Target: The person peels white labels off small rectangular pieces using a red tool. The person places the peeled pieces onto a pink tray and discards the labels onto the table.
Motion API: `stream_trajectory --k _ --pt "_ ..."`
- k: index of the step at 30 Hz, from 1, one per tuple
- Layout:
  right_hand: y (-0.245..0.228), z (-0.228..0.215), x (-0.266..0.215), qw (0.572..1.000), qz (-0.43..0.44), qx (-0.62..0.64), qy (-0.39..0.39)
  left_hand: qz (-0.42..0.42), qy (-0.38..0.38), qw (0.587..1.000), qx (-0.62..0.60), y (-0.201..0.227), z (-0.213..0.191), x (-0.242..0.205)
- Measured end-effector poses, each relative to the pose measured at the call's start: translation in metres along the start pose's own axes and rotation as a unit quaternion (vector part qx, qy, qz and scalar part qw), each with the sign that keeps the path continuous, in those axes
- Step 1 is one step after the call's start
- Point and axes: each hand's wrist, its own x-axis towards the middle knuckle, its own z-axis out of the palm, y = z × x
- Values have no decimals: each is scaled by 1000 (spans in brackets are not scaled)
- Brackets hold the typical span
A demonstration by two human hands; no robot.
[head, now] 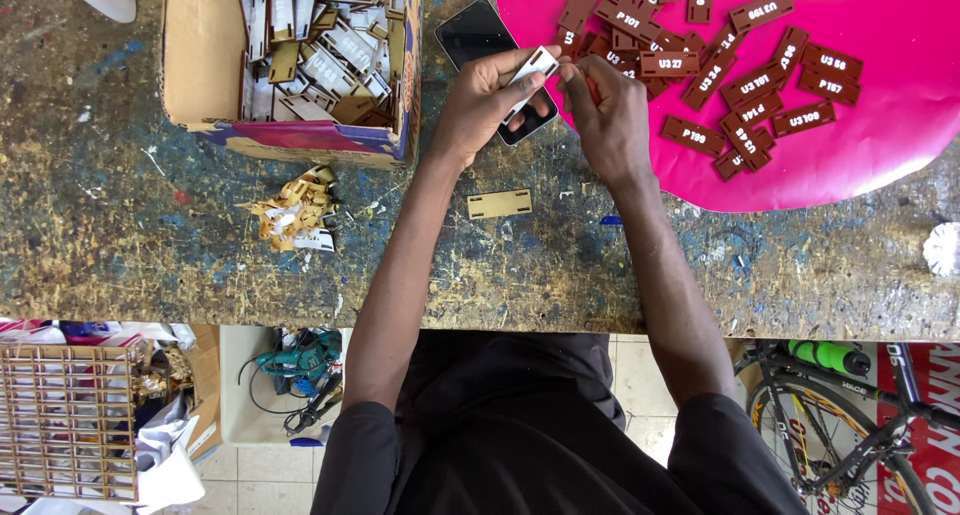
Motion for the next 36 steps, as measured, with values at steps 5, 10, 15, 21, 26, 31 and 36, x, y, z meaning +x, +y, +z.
stream_trajectory --k 5,10,15,21,26,31,36 --pt "3 -2 0 999 21 0 -29 9 -33 999 36 4 -6 -2" --pt "13 2 -2 999 -10 -28 -27 -23 -25 998 44 6 -9 -2" --pt "16 -2 -1 998 -40 -39 -17 -19 -47 999 8 10 -5 -5" --pt "5 -11 0 998 -51 26 -7 -7 -62 997 -34 12 1 -4" --pt "10 -11 0 999 -36 -9 -15 -16 -41 999 -31 14 2 -5" --pt "10 -10 0 999 -38 -13 -16 -9 -43 999 -21 15 2 -6" --pt "8 -10 1 1000 -9 5 -20 25 -58 998 1 5 1 -3"
